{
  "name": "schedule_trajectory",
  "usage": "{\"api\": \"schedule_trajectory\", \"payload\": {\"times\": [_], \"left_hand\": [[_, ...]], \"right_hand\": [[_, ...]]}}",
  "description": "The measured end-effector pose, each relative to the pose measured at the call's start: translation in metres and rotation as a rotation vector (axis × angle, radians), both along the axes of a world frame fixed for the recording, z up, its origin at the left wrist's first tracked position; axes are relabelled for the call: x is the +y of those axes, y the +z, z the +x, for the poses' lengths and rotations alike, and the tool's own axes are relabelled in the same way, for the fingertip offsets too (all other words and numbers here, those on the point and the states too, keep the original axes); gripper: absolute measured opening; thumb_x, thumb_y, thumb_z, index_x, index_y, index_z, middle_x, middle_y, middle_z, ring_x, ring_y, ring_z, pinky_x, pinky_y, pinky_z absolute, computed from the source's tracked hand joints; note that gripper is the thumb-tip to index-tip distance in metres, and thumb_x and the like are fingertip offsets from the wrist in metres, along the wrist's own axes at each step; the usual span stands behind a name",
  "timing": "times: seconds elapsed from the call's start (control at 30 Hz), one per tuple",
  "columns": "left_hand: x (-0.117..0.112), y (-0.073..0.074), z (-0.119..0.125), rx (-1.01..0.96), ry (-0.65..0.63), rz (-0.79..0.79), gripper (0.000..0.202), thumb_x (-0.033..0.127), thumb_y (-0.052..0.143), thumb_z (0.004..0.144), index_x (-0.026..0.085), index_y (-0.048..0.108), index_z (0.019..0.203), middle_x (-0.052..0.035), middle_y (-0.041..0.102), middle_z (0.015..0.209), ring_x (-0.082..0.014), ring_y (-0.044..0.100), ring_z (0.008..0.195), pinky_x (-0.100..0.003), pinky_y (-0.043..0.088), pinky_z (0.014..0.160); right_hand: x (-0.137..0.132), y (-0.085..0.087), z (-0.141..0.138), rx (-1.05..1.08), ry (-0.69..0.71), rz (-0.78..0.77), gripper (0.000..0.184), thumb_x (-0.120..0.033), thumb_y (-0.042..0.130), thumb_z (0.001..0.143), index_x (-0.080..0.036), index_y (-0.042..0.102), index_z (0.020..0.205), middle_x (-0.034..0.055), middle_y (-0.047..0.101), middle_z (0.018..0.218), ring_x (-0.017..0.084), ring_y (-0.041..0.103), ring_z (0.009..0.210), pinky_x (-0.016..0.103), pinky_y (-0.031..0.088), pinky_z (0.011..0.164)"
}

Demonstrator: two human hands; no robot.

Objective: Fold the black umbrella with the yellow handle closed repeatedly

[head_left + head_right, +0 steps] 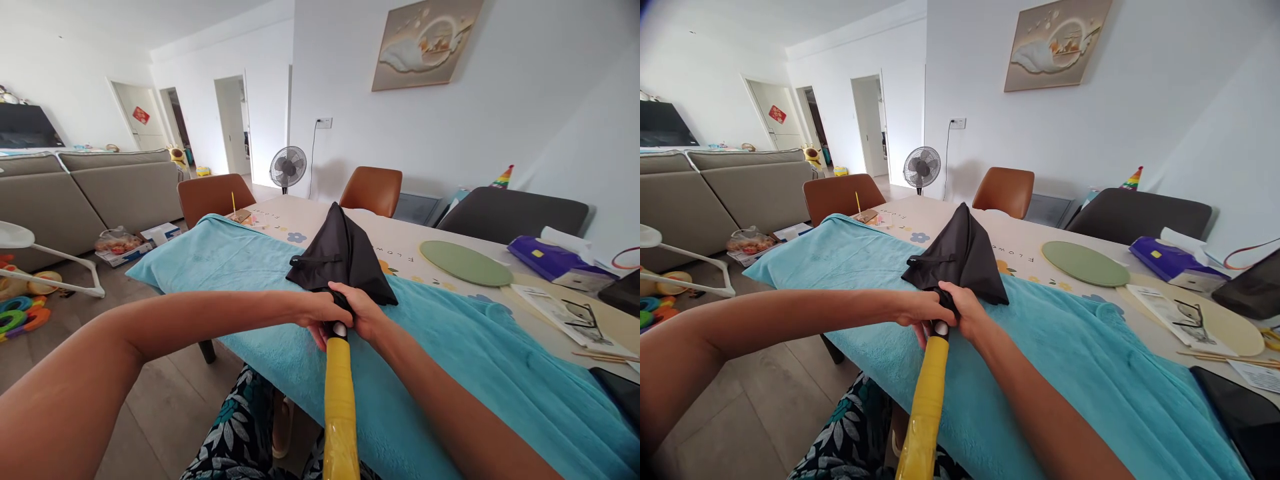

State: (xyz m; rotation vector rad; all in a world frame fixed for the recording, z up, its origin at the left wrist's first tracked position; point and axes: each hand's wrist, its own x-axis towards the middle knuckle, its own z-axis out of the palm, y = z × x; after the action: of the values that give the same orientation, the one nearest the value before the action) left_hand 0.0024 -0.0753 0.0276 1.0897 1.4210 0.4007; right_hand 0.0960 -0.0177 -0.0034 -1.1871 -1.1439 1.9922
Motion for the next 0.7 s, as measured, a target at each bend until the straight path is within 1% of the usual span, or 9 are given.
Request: {"api": "schedule_trajectory", "payload": {"times": [0.07,0.1,0.2,0.27,0.33,0.4,0.47,0.57,0.7], "left_hand": [[-0.003,-0.007,0.003,-0.067,0.154,0.021,0.007,0.02,0.052,0.065,0.016,0.047,0.065,0.002,0.048,0.052,-0.0129,0.052,0.046,-0.029,0.048,0.044],[-0.004,-0.01,0.003,-0.1,0.208,0.04,0.007,0.019,0.052,0.065,0.016,0.046,0.065,0.0025,0.047,0.052,-0.0122,0.051,0.046,-0.027,0.046,0.043],[-0.008,-0.019,0.002,-0.228,0.3,0.058,0.008,0.02,0.052,0.065,0.016,0.045,0.066,0.0005,0.05,0.055,-0.0124,0.052,0.049,-0.024,0.044,0.042],[-0.01,-0.023,-0.001,-0.359,0.332,0.042,0.007,0.019,0.052,0.066,0.015,0.046,0.068,-0.0015,0.054,0.057,-0.0127,0.053,0.052,-0.025,0.045,0.046],[-0.012,-0.027,-0.002,-0.515,0.343,0.025,0.006,0.018,0.051,0.067,0.015,0.047,0.069,-0.0028,0.056,0.059,-0.0125,0.055,0.053,-0.027,0.047,0.052],[-0.013,-0.029,-0.001,-0.652,0.348,0.012,0.005,0.017,0.05,0.068,0.013,0.049,0.069,-0.0033,0.057,0.06,-0.0122,0.055,0.054,-0.028,0.048,0.057],[-0.014,-0.031,0.001,-0.749,0.35,-0.001,0.006,0.018,0.049,0.069,0.012,0.05,0.068,-0.0036,0.057,0.061,-0.0121,0.056,0.054,-0.028,0.048,0.059],[-0.013,-0.035,0.001,-0.811,0.331,-0.014,0.007,0.018,0.051,0.068,0.011,0.052,0.07,-0.0039,0.058,0.064,-0.0124,0.057,0.056,-0.028,0.048,0.061],[-0.01,-0.034,0.0,-0.8,0.267,-0.035,0.014,0.021,0.057,0.066,0.011,0.053,0.075,-0.0033,0.059,0.068,-0.0115,0.057,0.06,-0.029,0.048,0.065]], "right_hand": [[0.0,0.001,-0.001,-0.019,0.001,-0.044,0.016,-0.024,0.061,0.071,-0.013,0.056,0.061,0.0052,0.062,0.058,0.014,0.057,0.052,0.024,0.045,0.048],[0.0,0.001,-0.001,-0.023,0.0,-0.055,0.015,-0.024,0.062,0.071,-0.013,0.056,0.063,0.005,0.062,0.06,0.014,0.057,0.054,0.024,0.045,0.049],[0.001,0.0,-0.002,-0.005,-0.01,-0.043,0.016,-0.025,0.066,0.068,-0.012,0.057,0.065,0.0031,0.061,0.06,0.013,0.056,0.053,0.024,0.045,0.049],[0.001,0.001,-0.003,0.015,-0.027,-0.037,0.018,-0.026,0.068,0.066,-0.013,0.056,0.063,0.0014,0.059,0.056,0.012,0.053,0.05,0.024,0.045,0.047],[0.0,0.002,-0.004,0.048,-0.032,-0.061,0.019,-0.025,0.068,0.066,-0.013,0.055,0.061,0.0014,0.058,0.054,0.012,0.053,0.049,0.024,0.046,0.048],[-0.001,0.004,-0.004,0.092,0.006,-0.125,0.018,-0.026,0.066,0.069,-0.012,0.056,0.061,0.0041,0.06,0.056,0.014,0.056,0.053,0.025,0.049,0.053],[-0.001,0.006,-0.004,0.134,0.058,-0.186,0.019,-0.028,0.063,0.071,-0.012,0.058,0.063,0.0072,0.063,0.06,0.016,0.059,0.058,0.027,0.051,0.058],[-0.001,0.005,-0.002,0.139,0.095,-0.201,0.022,-0.032,0.063,0.072,-0.012,0.059,0.064,0.0082,0.063,0.06,0.016,0.06,0.058,0.027,0.052,0.057],[0.002,0.002,0.0,0.083,0.123,-0.166,0.024,-0.035,0.064,0.07,-0.012,0.06,0.066,0.0068,0.064,0.061,0.015,0.06,0.057,0.025,0.052,0.057]]}}
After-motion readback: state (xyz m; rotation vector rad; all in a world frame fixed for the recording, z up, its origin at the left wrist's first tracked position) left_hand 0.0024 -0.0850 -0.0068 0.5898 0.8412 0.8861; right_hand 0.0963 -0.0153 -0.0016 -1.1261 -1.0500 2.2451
